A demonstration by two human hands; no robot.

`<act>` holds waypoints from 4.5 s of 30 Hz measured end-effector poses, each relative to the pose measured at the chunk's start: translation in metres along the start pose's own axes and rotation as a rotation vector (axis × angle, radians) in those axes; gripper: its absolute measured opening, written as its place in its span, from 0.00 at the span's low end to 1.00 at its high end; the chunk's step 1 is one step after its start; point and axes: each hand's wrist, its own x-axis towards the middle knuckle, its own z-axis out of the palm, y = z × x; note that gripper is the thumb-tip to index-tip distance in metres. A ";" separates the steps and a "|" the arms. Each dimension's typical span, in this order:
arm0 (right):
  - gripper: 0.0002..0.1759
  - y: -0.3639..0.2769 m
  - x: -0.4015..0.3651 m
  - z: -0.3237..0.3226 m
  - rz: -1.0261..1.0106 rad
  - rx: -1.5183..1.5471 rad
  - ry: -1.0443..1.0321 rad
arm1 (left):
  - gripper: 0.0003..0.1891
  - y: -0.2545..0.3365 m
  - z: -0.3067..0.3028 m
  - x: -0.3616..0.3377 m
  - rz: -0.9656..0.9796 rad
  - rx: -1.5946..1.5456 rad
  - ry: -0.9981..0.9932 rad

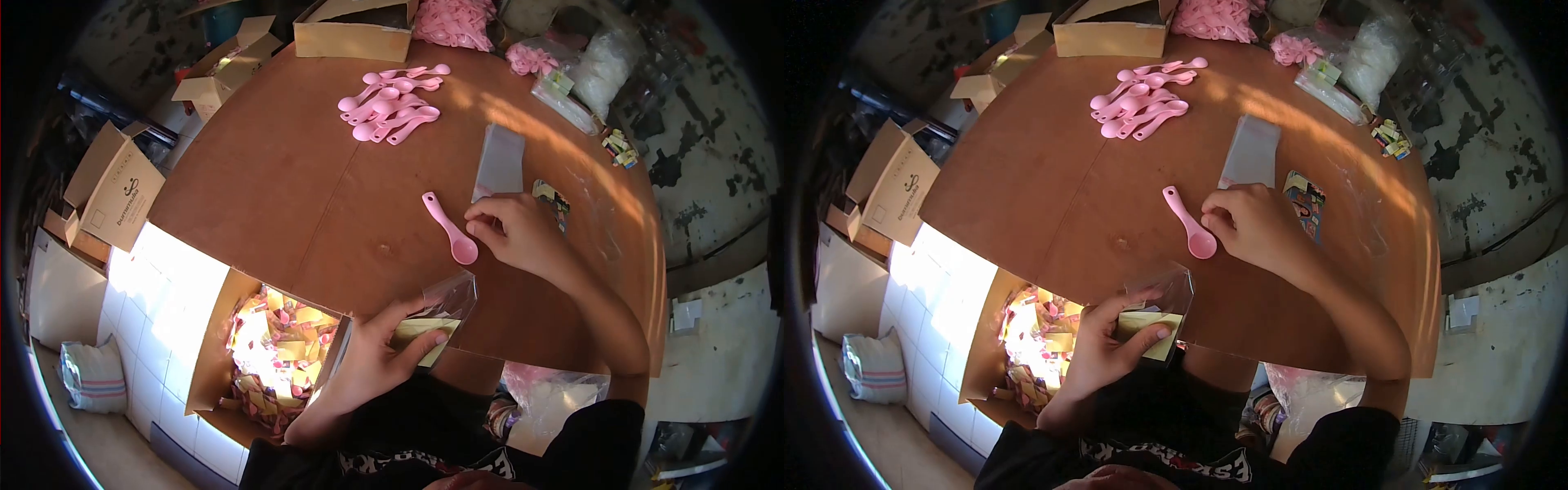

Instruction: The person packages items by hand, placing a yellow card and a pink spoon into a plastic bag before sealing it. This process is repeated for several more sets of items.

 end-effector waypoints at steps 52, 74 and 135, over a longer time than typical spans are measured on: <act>0.10 -0.053 -0.111 -0.045 -0.033 0.931 0.425 | 0.39 0.004 0.058 0.026 0.219 -0.137 -0.092; 0.13 -0.030 -0.053 -0.071 -0.183 0.853 0.948 | 0.29 0.030 0.051 0.045 0.414 0.089 0.001; 0.16 0.187 -0.123 -0.109 0.334 0.757 0.461 | 0.09 0.058 0.054 0.042 0.298 -0.268 0.105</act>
